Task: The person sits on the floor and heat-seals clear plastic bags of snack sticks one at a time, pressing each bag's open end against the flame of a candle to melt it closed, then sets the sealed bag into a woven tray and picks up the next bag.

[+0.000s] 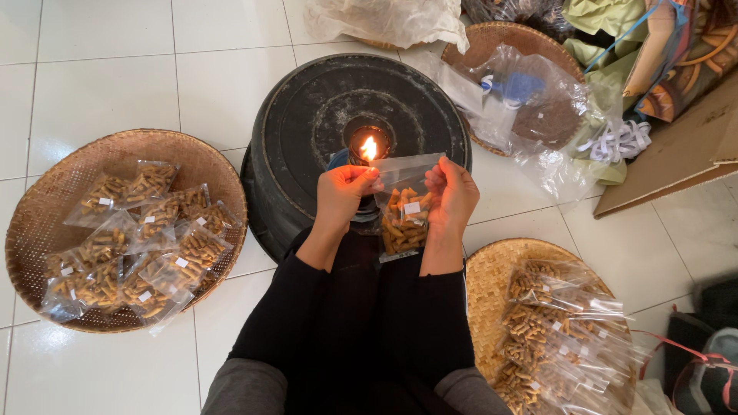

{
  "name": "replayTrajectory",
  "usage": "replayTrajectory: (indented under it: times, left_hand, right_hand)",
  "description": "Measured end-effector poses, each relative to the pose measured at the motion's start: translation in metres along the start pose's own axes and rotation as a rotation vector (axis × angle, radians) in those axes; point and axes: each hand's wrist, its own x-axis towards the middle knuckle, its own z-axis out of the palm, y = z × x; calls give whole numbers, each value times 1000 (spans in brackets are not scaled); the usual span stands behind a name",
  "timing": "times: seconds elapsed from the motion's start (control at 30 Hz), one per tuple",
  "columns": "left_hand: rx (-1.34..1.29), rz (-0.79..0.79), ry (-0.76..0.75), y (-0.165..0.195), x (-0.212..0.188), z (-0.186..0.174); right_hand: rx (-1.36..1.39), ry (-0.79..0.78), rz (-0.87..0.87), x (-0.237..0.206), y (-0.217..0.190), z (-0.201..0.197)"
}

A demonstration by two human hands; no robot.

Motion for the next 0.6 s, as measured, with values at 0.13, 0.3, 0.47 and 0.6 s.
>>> replayTrajectory:
  times: [0.13,0.3,0.47,0.6]
  left_hand:
    - [2,7,-8,0,0,-2]
    - [2,-9,7,-1,-1,-7]
    - [-15,4,10,1,-1,-10]
    - [-15,-8,27,4,-1,-10]
  right_hand:
    - [-18,2,3,1,1,2]
    - [-11,-14,3,-2,2,6]
    - [-16,-22,10,-6,2,10]
    - [-28,-24,5,-6,4,12]
